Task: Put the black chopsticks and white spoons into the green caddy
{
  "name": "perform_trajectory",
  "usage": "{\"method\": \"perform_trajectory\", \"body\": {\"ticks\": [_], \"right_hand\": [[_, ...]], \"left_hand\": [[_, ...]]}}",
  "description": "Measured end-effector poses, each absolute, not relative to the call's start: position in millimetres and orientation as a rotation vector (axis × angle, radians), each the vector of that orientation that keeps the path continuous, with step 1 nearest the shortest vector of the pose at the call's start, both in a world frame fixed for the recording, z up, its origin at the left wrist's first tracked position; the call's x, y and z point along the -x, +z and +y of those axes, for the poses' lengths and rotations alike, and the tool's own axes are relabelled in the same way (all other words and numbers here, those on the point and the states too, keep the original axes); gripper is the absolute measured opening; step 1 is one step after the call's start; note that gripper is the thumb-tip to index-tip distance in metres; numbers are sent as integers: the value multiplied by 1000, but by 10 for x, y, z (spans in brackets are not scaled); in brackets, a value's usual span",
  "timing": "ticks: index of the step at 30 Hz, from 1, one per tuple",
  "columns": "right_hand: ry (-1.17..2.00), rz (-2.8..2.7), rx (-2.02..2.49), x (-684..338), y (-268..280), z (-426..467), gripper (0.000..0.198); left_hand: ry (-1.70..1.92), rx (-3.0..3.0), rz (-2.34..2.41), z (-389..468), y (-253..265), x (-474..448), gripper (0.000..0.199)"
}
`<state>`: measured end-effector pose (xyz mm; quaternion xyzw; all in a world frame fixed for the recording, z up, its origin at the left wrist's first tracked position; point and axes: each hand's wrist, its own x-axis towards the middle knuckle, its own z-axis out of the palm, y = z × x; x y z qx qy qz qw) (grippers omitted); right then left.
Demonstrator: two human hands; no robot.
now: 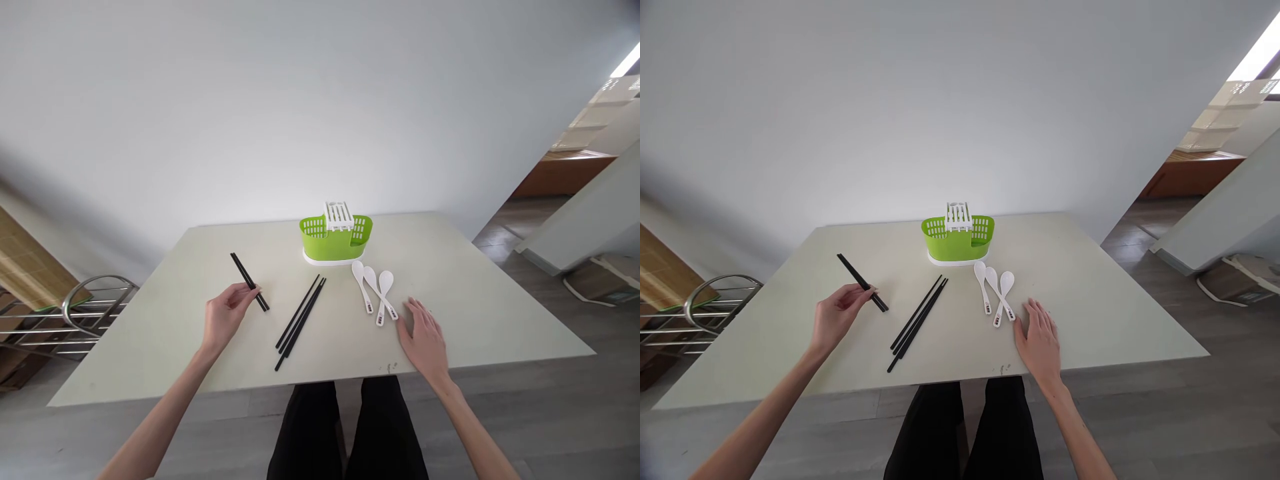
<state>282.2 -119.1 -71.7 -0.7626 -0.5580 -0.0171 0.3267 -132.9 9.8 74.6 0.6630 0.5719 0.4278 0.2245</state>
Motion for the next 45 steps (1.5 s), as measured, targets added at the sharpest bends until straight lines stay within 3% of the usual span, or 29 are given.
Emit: {"method": "perform_trajectory", "body": {"ticks": [23, 45], "right_hand": [[-24, -1454, 1994, -2813, -688, -1199, 51], [-48, -1465, 1990, -2795, -702, -1197, 49]], "left_hand": [[1252, -1804, 1654, -7, 1074, 1282, 27], [1277, -1845, 1597, -16, 1080, 1341, 33]]}}
